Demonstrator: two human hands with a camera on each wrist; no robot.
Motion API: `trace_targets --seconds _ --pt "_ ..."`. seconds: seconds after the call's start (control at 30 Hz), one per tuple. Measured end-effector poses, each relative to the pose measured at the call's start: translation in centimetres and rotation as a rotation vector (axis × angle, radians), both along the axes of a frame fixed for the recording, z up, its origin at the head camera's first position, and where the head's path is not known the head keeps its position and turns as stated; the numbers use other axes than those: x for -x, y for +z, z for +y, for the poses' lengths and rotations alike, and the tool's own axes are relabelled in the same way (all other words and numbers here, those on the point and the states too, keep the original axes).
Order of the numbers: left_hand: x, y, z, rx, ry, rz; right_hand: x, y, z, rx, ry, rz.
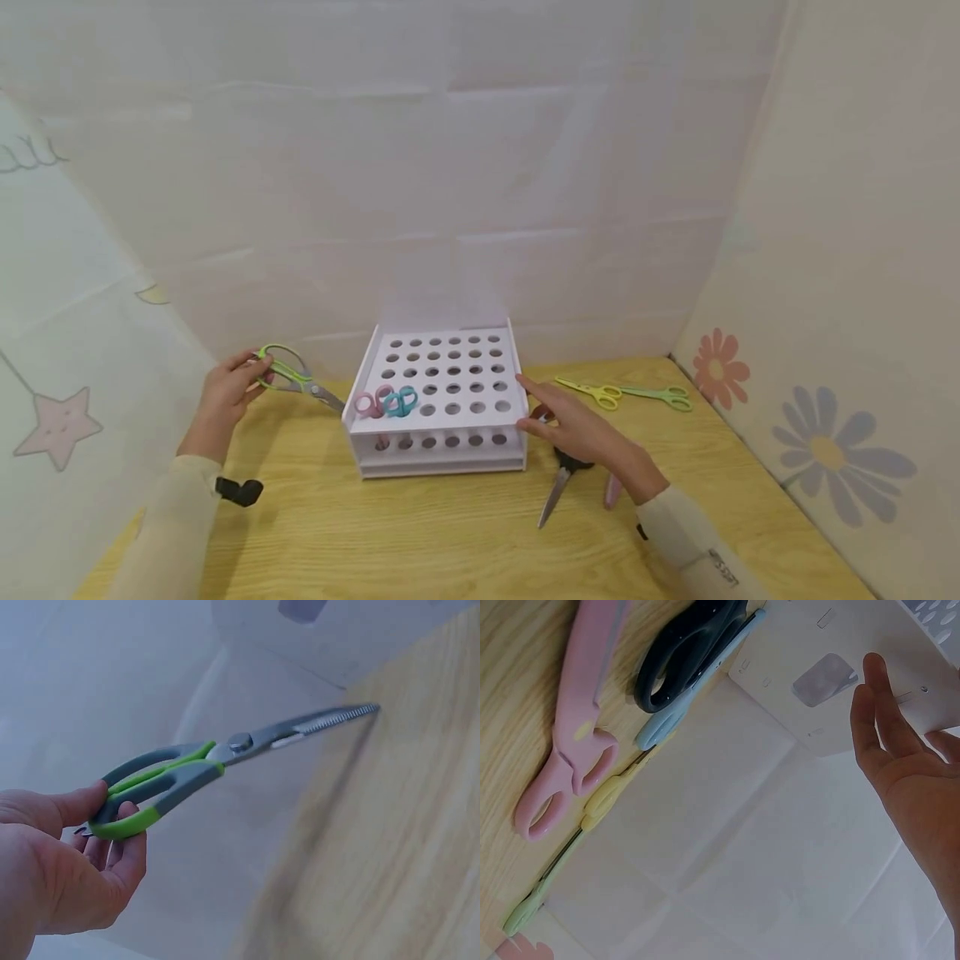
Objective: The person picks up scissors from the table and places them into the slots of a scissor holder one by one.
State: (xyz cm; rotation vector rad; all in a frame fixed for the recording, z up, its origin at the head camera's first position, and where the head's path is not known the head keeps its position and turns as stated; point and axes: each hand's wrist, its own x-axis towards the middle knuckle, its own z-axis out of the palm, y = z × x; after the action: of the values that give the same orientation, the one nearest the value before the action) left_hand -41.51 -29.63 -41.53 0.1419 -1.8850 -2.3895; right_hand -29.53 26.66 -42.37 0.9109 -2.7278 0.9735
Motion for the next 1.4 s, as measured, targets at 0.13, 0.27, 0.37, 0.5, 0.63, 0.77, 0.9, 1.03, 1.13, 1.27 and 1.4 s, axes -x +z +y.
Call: trace_targets --seconds 0.13,0.27,0.37,0.5,0.63,0.77,0.9,1.03,1.13,1.27,1.4 --pt "0.3 0.6 0.6 0.010 0.018 0.062 0.1 0.0 0.2 0.003 0.003 0.015" --pt "0.5 0.8 1.5 0.032 0.046 0.119 0.1 0.2 0.2 0.008 0.004 0.014" --pt "0.4 0.9 2.3 0.034 0.075 0.158 0.0 0.3 0.1 0.010 0.002 0.006" --pt "0.0 0.9 3.0 0.021 0.077 0.180 -0.3 0.3 0.2 0.013 0.003 0.007" --pt "-0.3 1.0 3.4 0.036 0.031 0.182 -0.7 0.1 0.4 0.010 0.002 0.029" --pt "-0.7 1.0 3.2 0.038 0.033 0.194 -0.5 -0.2 0.1 0.002 0.010 0.041" --pt "-1.1 1.1 3.1 0.041 0.062 0.205 -0.2 -0.5 -0.2 0.006 0.026 0.023" --pt "-1.3 1.1 3.5 0.118 0.100 0.228 -0.1 -0.7 -0.3 0.024 0.028 0.012" --pt "-1.2 0.8 4.0 0.172 0.122 0.234 -0.1 -0.7 -0.4 0.032 0.031 0.003" --pt "-0.7 -0.3 5.0 0.206 0.117 0.219 -0.1 -0.6 -0.3 0.027 0.029 -0.015" --pt "0.0 -1.7 6.3 0.251 0.063 0.204 0.0 -0.5 -0.1 0.022 0.014 -0.026"
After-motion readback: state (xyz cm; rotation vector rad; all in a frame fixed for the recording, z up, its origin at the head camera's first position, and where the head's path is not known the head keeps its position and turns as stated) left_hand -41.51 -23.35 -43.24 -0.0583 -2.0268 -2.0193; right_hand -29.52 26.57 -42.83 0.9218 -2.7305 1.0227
